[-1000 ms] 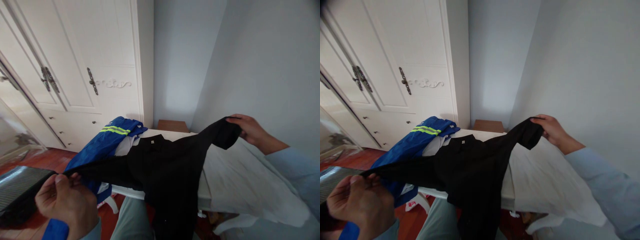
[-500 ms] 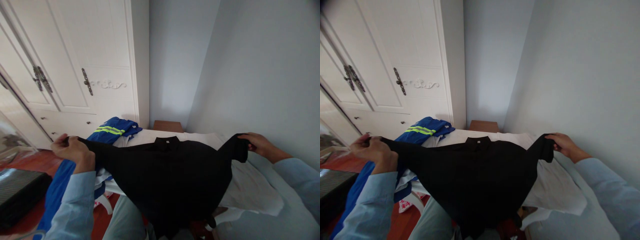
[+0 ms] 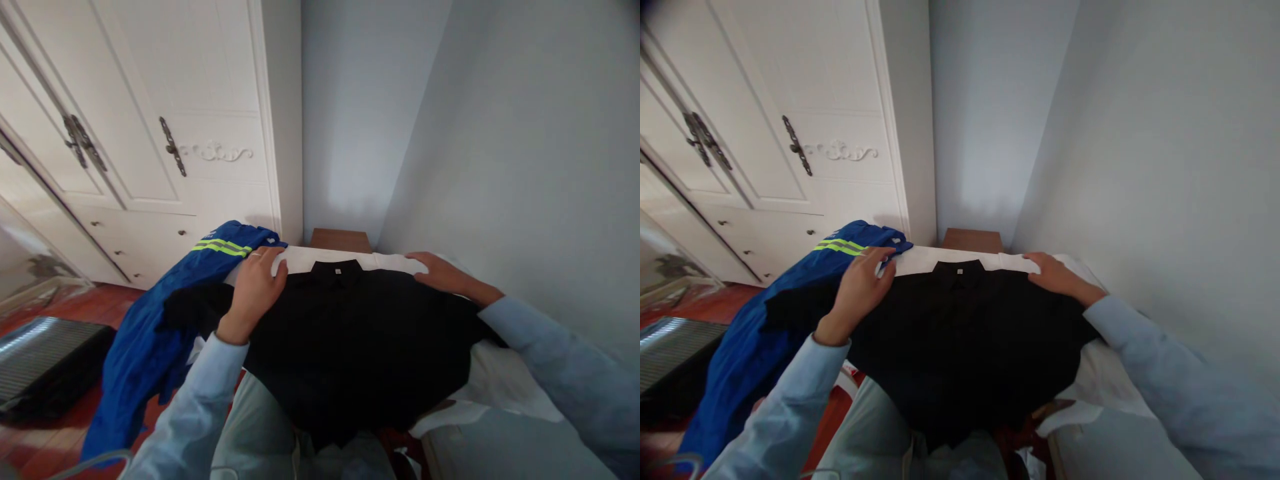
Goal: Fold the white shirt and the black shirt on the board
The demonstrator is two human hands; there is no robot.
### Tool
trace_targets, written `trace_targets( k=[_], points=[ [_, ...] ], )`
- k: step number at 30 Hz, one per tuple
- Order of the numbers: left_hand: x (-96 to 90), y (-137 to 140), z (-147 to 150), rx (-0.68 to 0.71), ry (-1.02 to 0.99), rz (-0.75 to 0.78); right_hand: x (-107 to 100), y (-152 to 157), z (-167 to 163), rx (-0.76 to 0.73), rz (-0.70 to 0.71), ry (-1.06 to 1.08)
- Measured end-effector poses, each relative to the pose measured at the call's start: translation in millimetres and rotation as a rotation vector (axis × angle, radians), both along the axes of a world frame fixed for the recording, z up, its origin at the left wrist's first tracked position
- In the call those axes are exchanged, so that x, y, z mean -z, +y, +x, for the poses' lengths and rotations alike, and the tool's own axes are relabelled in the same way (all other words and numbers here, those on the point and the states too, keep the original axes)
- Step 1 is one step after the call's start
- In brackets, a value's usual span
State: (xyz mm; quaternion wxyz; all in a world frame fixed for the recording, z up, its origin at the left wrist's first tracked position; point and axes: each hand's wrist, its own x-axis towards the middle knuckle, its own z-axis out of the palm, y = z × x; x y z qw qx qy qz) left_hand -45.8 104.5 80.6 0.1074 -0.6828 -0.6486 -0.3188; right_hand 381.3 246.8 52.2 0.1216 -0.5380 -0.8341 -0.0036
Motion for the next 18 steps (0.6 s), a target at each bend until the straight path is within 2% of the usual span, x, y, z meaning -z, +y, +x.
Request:
trace_targets(
  k=[3, 6, 9, 12, 15, 18],
  points=[
    [23.7, 40.6, -1.8, -0.107, 0.156, -0.428, 15.2, 12.4, -37.6, -0.030, -0.125, -0.063],
    [49.5, 65.4, -17.6, -0.128, 0.180, -0.600, 34.6, 26.1, -57.8, 0.009, -0.167, -0.066],
    [65.9, 73.9, -31.6, -0.109, 0.179, -0.614, 50.8, 34.5, -67.5, 0.022, -0.188, -0.043],
    [70.3, 75.1, -38.7, -0.098, 0.165, -0.592, 53.2, 36.7, -71.4, -0.019, -0.207, -0.014],
    [62.0, 74.2, -44.4, -0.136, 0.128, -0.528, 36.9, 37.0, -66.1, -0.090, -0.217, 0.017],
    [42.3, 75.3, -51.8, -0.233, 0.070, -0.381, 9.4, 41.0, -52.3, -0.150, -0.229, 0.156]
  ],
)
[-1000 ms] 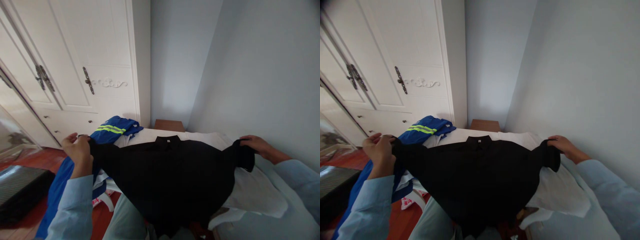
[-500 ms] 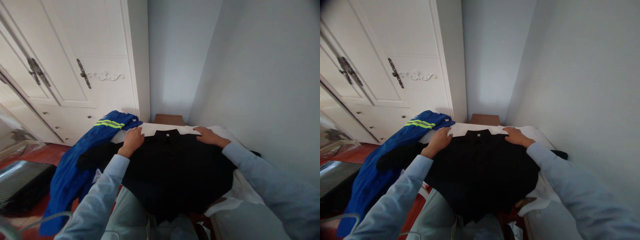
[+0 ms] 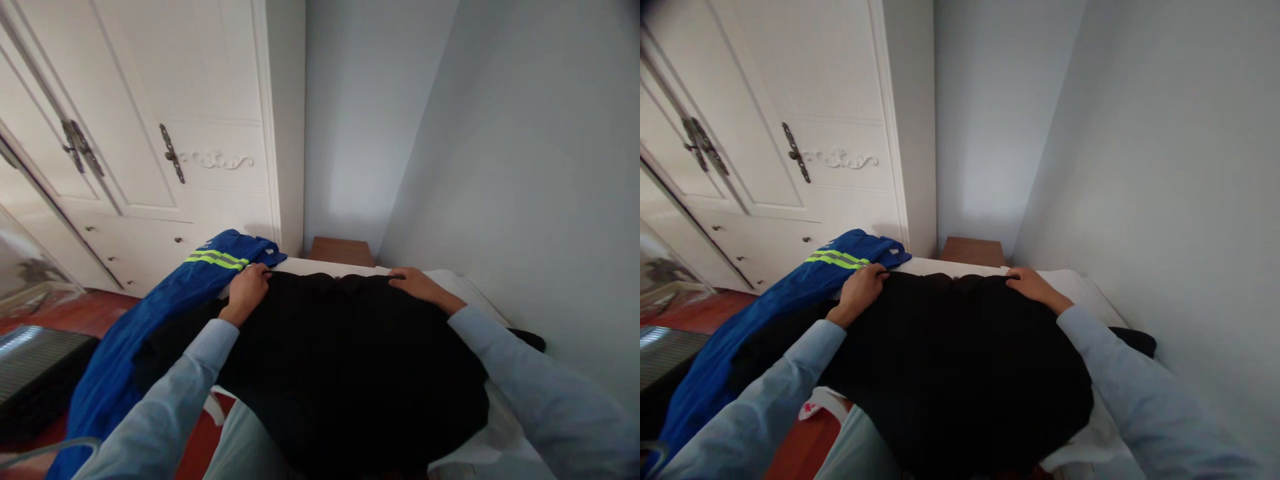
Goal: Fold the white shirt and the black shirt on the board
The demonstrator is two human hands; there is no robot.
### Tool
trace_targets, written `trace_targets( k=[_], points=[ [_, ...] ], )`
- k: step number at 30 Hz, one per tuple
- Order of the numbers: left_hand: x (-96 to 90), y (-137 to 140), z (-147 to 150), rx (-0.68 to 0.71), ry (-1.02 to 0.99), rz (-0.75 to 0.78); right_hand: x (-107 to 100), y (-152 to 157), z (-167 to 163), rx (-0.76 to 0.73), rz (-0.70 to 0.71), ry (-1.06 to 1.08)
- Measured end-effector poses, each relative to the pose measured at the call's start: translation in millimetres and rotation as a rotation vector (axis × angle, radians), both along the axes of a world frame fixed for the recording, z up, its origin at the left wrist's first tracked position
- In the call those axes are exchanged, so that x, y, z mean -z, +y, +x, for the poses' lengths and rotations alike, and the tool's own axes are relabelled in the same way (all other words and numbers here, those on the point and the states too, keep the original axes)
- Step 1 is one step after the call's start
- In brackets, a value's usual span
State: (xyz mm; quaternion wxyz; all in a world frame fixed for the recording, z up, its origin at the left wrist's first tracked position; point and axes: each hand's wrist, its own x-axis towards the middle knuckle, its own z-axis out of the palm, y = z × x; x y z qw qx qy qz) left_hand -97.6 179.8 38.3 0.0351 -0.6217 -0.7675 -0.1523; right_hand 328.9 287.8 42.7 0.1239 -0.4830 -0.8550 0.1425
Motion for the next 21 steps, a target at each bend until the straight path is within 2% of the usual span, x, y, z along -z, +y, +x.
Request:
trace_targets(
  k=[2, 4, 6, 8, 11, 14, 17, 21],
  points=[
    [-15.5, 6.8, -3.9, -0.052, -0.006, 0.130, -16.4, 7.0, 6.5, 0.006, -0.004, 0.128],
    [-28.2, 21.5, -5.6, -0.065, 0.003, 0.208, -25.4, 17.3, 4.2, 0.072, 0.037, 0.177],
    [-34.9, 42.2, -4.3, -0.059, 0.032, 0.196, -24.1, 29.3, -7.8, 0.178, 0.117, 0.124],
    [-34.6, 63.0, 0.3, -0.052, 0.061, 0.155, -13.4, 40.4, -24.6, 0.261, 0.183, 0.041],
    [-23.6, 80.2, 11.1, -0.014, 0.081, 0.104, 11.1, 49.1, -44.7, 0.291, 0.188, -0.016],
    [-4.5, 74.0, 21.1, 0.107, 0.095, 0.056, 31.8, 42.4, -52.5, 0.262, 0.185, -0.039],
    [18.9, 53.5, 26.7, 0.299, 0.089, -0.007, 42.2, 22.5, -53.9, 0.152, 0.162, -0.056],
    [48.4, 27.0, 22.9, 0.507, 0.022, -0.160, 48.0, -7.2, -57.1, -0.101, 0.164, -0.047]
  ],
)
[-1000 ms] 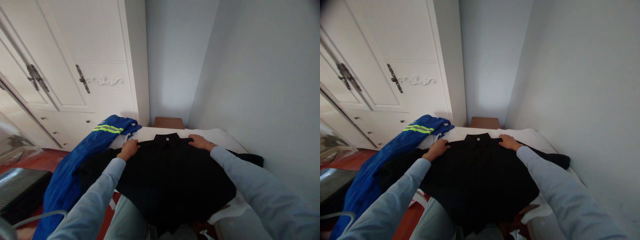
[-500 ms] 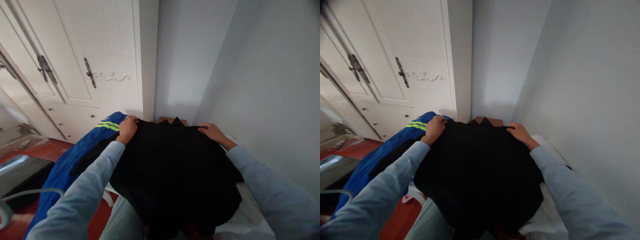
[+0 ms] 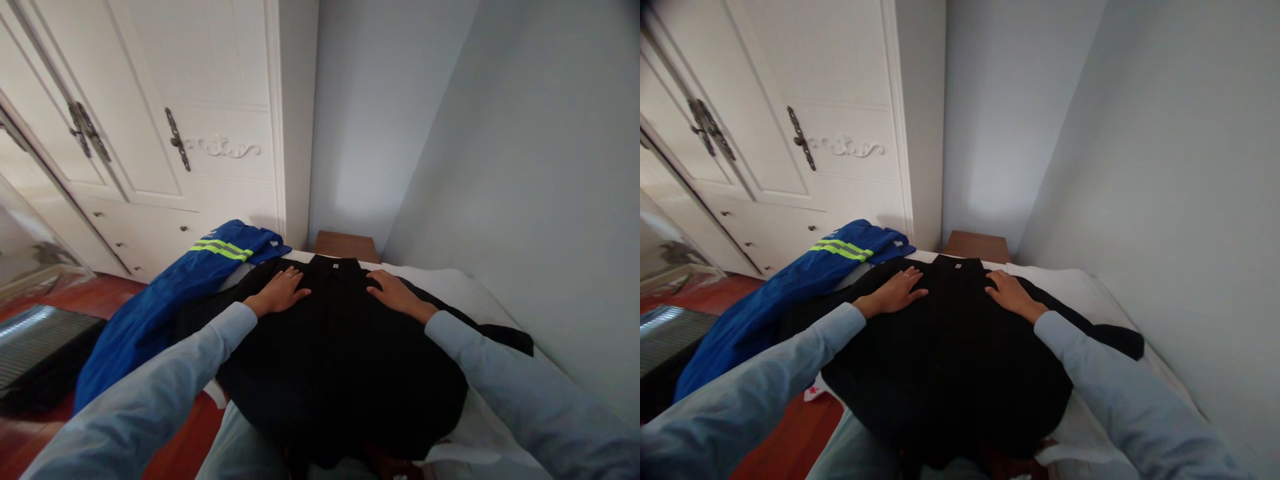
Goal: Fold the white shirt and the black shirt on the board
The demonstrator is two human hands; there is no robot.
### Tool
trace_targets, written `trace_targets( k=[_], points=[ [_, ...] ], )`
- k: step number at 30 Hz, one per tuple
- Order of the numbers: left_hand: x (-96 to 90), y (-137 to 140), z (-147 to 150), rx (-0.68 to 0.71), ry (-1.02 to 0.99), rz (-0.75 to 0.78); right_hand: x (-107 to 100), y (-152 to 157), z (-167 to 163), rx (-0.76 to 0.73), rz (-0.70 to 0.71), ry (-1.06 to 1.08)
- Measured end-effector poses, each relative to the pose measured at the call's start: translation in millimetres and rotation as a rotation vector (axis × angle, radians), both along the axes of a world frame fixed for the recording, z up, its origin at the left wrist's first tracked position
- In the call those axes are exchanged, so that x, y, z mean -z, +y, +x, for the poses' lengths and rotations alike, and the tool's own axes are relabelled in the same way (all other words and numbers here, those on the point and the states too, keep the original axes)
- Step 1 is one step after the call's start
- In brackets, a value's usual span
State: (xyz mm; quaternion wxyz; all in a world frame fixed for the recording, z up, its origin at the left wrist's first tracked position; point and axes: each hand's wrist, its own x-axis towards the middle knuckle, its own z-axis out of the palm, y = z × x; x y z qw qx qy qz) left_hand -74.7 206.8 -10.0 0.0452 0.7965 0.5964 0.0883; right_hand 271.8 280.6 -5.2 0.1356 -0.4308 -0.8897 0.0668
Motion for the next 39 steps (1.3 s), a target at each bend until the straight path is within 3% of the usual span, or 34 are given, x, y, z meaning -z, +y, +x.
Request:
trace_targets(
  k=[3, 9, 16, 20, 27, 30, 33, 36, 39],
  points=[
    [15.3, -10.5, -11.9, 0.061, -0.017, -0.125, 10.5, -12.4, -1.2, -0.112, -0.014, -0.024],
    [31.0, -12.2, -45.9, 0.075, 0.033, -0.085, 39.3, -9.5, 13.5, -0.078, -0.128, -0.137],
    [43.3, -6.5, -71.9, 0.016, -0.082, -0.007, 36.6, -8.9, 41.1, -0.037, -0.160, -0.201],
    [42.0, -6.0, -77.2, -0.070, -0.114, -0.014, 34.0, -14.5, 71.5, 0.023, -0.168, -0.219],
    [38.0, -6.9, -85.1, -0.076, -0.147, 0.073, 39.5, -29.2, 145.7, 0.213, -0.129, -0.189],
    [34.7, -6.0, -75.9, -0.083, -0.063, 0.067, 31.9, -37.6, 173.5, 0.296, -0.078, -0.144],
    [24.9, -9.0, -45.7, -0.004, -0.006, 0.092, 15.3, -40.6, 199.7, 0.432, -0.082, -0.119],
    [14.0, -14.5, -1.5, 0.122, -0.006, 0.088, -4.2, -38.0, 222.3, 0.472, -0.259, -0.134],
    [11.7, -17.1, 37.3, 0.211, -0.029, 0.043, -20.7, -37.3, 234.0, 0.360, -0.413, -0.146]
  ],
)
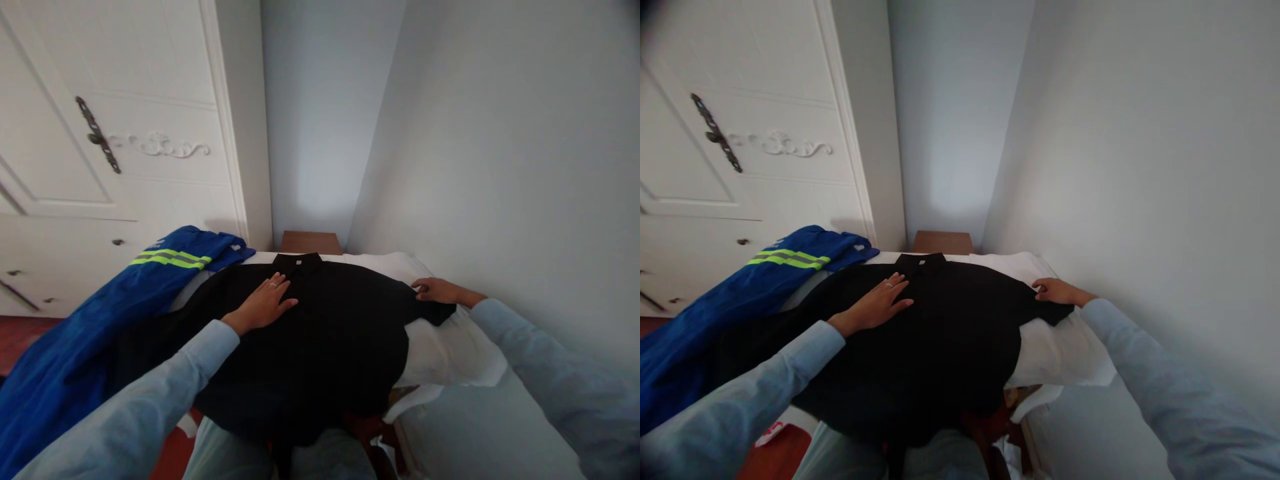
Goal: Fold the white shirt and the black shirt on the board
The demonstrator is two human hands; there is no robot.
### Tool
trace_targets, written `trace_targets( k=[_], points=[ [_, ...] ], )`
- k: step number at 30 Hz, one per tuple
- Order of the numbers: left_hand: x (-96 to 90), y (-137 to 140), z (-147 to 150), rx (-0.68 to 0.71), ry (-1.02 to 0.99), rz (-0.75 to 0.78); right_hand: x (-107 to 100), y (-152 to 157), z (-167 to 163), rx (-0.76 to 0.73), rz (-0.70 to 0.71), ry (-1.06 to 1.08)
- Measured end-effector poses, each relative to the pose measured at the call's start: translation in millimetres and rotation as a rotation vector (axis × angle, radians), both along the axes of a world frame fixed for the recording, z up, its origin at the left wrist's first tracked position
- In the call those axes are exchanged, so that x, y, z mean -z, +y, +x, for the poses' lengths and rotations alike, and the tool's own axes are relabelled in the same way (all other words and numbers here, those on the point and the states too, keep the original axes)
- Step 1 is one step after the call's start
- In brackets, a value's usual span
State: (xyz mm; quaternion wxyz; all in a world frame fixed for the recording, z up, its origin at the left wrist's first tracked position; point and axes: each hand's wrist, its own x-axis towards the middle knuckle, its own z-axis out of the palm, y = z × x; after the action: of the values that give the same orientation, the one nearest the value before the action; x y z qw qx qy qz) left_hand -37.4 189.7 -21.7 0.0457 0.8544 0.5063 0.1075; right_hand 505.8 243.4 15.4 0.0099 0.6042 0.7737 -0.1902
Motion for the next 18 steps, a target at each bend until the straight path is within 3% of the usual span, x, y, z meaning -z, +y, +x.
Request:
trace_targets(
  k=[3, 7, 9, 13, 18],
  points=[
    [9.5, 2.0, 19.8, 0.001, -0.002, -0.057, -11.7, -6.6, -0.9, -0.095, 0.058, -0.015],
    [28.1, 6.5, 22.3, -0.062, -0.002, -0.013, -19.4, -18.6, -6.8, -0.108, 0.446, -0.094],
    [34.1, 8.2, 20.2, -0.066, -0.037, 0.031, -19.0, -19.8, -7.3, -0.059, 0.555, -0.122],
    [37.4, 9.7, 17.9, -0.050, -0.085, 0.043, -12.0, -9.6, -7.4, 0.074, 0.344, -0.179],
    [37.1, 9.6, 18.0, -0.058, -0.082, 0.038, -7.5, 3.7, -12.3, 0.039, 0.065, -0.197]
  ],
)
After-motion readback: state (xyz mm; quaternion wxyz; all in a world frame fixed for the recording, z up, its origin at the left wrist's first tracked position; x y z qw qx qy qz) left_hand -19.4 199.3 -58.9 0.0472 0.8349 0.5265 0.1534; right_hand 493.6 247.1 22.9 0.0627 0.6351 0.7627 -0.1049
